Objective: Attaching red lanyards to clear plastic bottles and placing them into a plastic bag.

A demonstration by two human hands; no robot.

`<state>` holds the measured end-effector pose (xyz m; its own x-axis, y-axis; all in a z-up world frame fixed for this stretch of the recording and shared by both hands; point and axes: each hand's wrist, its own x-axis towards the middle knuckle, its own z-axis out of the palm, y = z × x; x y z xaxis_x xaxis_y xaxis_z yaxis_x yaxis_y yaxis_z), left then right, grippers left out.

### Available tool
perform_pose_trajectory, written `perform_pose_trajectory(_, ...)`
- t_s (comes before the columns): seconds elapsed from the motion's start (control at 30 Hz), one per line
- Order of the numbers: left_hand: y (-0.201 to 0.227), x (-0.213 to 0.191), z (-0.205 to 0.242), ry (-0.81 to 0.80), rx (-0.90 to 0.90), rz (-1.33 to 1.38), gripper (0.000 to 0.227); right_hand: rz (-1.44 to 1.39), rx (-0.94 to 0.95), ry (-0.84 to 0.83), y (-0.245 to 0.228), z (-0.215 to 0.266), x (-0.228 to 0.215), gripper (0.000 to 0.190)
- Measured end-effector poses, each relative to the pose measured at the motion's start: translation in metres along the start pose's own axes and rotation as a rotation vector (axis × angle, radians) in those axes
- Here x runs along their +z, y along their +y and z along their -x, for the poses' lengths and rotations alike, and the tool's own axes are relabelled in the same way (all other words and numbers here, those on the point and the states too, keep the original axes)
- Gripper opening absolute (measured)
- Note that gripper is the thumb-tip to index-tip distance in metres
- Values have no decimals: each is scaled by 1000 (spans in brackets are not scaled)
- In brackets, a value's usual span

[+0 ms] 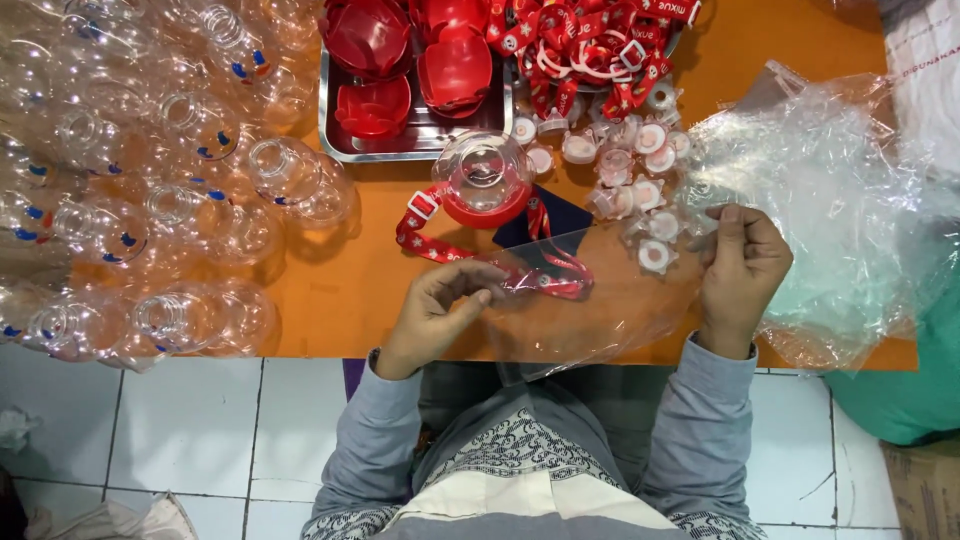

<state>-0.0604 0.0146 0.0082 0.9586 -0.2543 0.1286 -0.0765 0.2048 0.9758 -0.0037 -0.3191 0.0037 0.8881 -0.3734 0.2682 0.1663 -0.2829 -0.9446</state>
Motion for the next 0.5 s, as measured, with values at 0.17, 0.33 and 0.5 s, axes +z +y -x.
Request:
perform_pose_trajectory(0.17, 18, 35, 6, 463, 144, -555, 23, -169, 56, 4, -14, 10, 0, 22)
perform_pose_trajectory(0.33, 18, 46, 28, 360, 62, -437, 31, -217, 14, 10, -22, 23, -16, 21)
perform_pose_trajectory(0.5, 9, 49, 36, 143, -68, 18, 27, -217, 90, 73, -43, 35, -20, 15)
